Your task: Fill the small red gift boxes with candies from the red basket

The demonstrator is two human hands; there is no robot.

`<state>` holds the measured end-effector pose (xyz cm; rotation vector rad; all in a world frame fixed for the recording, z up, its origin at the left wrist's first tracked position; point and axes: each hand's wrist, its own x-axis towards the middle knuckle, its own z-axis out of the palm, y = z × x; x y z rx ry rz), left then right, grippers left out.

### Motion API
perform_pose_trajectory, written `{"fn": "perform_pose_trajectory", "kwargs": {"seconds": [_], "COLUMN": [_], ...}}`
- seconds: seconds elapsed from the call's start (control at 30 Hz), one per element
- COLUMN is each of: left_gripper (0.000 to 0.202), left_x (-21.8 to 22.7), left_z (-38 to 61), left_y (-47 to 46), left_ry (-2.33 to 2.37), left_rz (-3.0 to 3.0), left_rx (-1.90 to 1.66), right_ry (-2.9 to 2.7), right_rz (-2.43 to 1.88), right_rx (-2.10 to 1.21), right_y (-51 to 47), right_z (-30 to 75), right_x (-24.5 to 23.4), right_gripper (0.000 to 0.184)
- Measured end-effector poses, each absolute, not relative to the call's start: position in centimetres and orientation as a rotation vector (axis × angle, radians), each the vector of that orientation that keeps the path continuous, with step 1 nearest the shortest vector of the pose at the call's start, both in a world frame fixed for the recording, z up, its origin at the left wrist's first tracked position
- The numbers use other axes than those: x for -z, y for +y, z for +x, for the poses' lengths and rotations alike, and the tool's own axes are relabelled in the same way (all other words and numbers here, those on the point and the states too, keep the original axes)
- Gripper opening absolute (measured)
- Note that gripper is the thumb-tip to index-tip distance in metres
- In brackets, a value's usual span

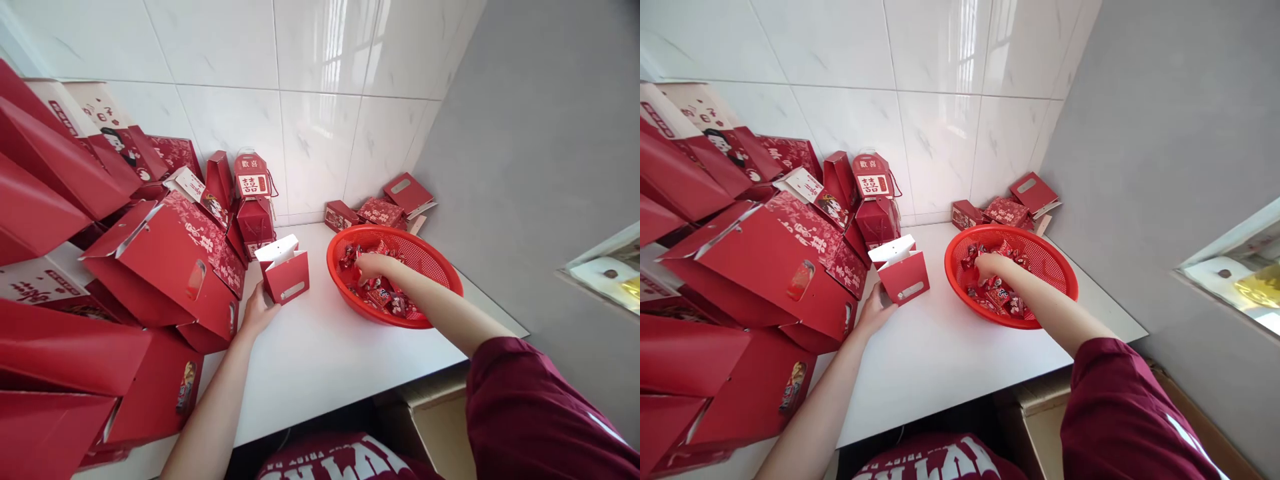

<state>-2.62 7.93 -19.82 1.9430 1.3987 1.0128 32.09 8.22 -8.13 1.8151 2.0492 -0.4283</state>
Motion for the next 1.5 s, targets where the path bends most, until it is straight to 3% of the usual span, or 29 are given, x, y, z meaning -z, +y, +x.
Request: {"fn": "perform_pose_trajectory", "kwargs": {"seconds": [0.17, 0.27, 0.4, 0.53, 0.93, 1.13, 1.27, 1.5], "left_gripper": [0.075, 0.076, 0.075, 0.076, 0.069, 0.068, 0.067, 0.070], "left_x": [19.7, 19.7, 19.6, 19.7, 20.3, 20.0, 19.7, 19.3], "left_z": [-2.7, -2.8, -2.7, -2.7, -3.1, -2.9, -3.0, -3.0], "left_y": [7.4, 7.2, 6.9, 6.8, 7.1, 6.8, 6.7, 6.5], "left_ry": [1.398, 1.381, 1.367, 1.357, 1.401, 1.391, 1.378, 1.359], "left_rz": [1.899, 1.883, 1.867, 1.860, 1.847, 1.852, 1.871, 1.900], "left_rx": [-0.982, -0.972, -0.976, -0.973, -0.946, -0.956, -0.948, -0.934], "right_ry": [2.181, 2.454, 3.050, 3.298, 2.852, 2.840, 2.727, 2.462], "right_rz": [2.068, 2.033, 1.507, 1.100, 1.276, 1.111, 1.095, 1.075], "right_rx": [0.225, 0.357, 0.922, 0.685, 0.556, 0.624, 0.708, 0.844], "right_y": [6.2, 4.6, 3.3, 4.3, 9.0, 10.2, 10.1, 9.8], "right_z": [31.4, 28.9, 24.0, 19.7, 16.8, 17.6, 17.6, 15.3], "right_x": [2.8, -0.5, -2.5, -1.5, -0.7, -1.5, -1.6, -0.2], "right_gripper": [0.033, 0.034, 0.025, 0.030, 0.024, 0.030, 0.020, 0.031]}}
